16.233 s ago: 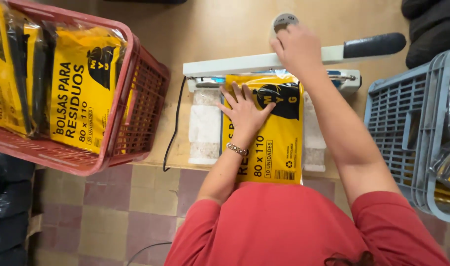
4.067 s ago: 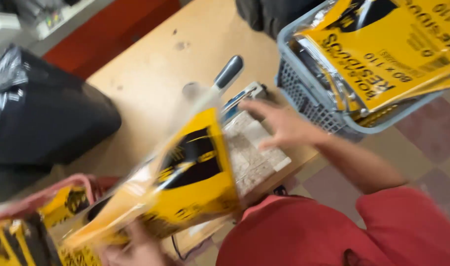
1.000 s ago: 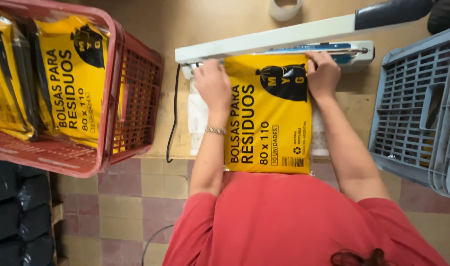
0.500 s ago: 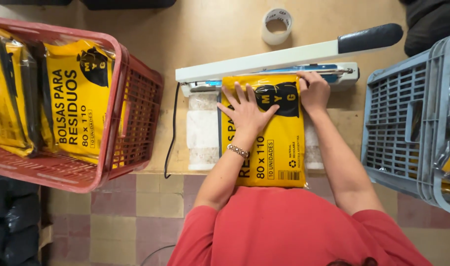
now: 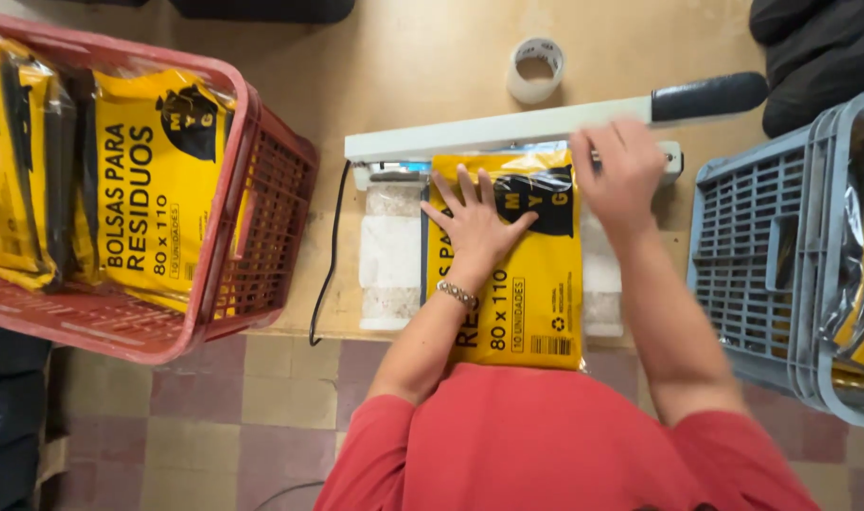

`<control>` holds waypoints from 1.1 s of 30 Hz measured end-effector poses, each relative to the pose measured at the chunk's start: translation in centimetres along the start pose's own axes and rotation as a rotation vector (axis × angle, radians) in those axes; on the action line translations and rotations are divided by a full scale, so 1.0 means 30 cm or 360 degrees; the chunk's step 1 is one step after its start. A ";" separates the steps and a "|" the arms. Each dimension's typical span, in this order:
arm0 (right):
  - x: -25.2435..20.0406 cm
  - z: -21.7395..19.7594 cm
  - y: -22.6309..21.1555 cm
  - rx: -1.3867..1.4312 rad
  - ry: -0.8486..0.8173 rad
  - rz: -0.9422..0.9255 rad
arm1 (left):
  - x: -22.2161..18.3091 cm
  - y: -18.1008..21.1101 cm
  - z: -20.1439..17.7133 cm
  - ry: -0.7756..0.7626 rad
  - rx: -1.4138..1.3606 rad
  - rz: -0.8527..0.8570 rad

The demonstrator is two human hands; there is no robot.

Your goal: The person repeatedly places yellow plastic bags of trash bags into a heat sealing machine, presses the handle to seal the package, and then transfers the sealed bag into a blue basket. The process is repeated multiple times throughout the clip.

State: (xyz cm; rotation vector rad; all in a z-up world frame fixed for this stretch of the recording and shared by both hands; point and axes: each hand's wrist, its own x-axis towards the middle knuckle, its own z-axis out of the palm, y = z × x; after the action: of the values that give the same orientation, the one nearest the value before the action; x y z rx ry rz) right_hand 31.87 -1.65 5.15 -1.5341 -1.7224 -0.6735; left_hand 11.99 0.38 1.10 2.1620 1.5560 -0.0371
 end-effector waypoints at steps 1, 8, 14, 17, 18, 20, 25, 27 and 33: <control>0.075 0.015 -0.016 0.0004 -0.0014 0.0007 | 0.017 -0.022 0.070 -0.0015 -0.0001 -0.0006; 0.193 0.279 0.041 -0.0003 -0.1452 0.0467 | 0.059 -0.043 0.159 0.0465 0.0243 0.0053; -0.024 0.424 0.151 -0.0011 -0.1512 0.0467 | 0.025 -0.023 0.064 0.0064 0.0069 -0.0002; -0.060 0.454 0.179 0.0001 -0.1508 0.0510 | 0.021 -0.038 0.057 0.0096 0.0078 0.0009; -0.076 0.464 0.187 0.0005 -0.1508 0.0533 | 0.013 -0.047 0.057 0.0102 0.0093 0.0019; -0.084 0.473 0.194 0.0016 -0.1525 0.0541 | -0.008 -0.080 0.047 0.0201 0.0078 0.0023; -0.135 0.497 0.223 -0.0016 -0.1488 0.0511 | -0.053 -0.183 0.126 0.0524 0.0171 0.0036; -0.153 0.508 0.229 -0.0125 -0.1434 0.0451 | -0.080 -0.218 0.147 0.0613 0.0148 0.0154; -0.180 0.518 0.249 -0.0209 -0.1408 0.0328 | -0.228 -0.312 0.117 0.0574 0.0168 0.0480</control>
State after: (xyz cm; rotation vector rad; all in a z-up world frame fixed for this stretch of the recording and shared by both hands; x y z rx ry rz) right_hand 36.72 8.33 -9.10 -2.2704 -2.0937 0.0416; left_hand 1.99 -4.78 -3.40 2.5742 1.4127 0.3970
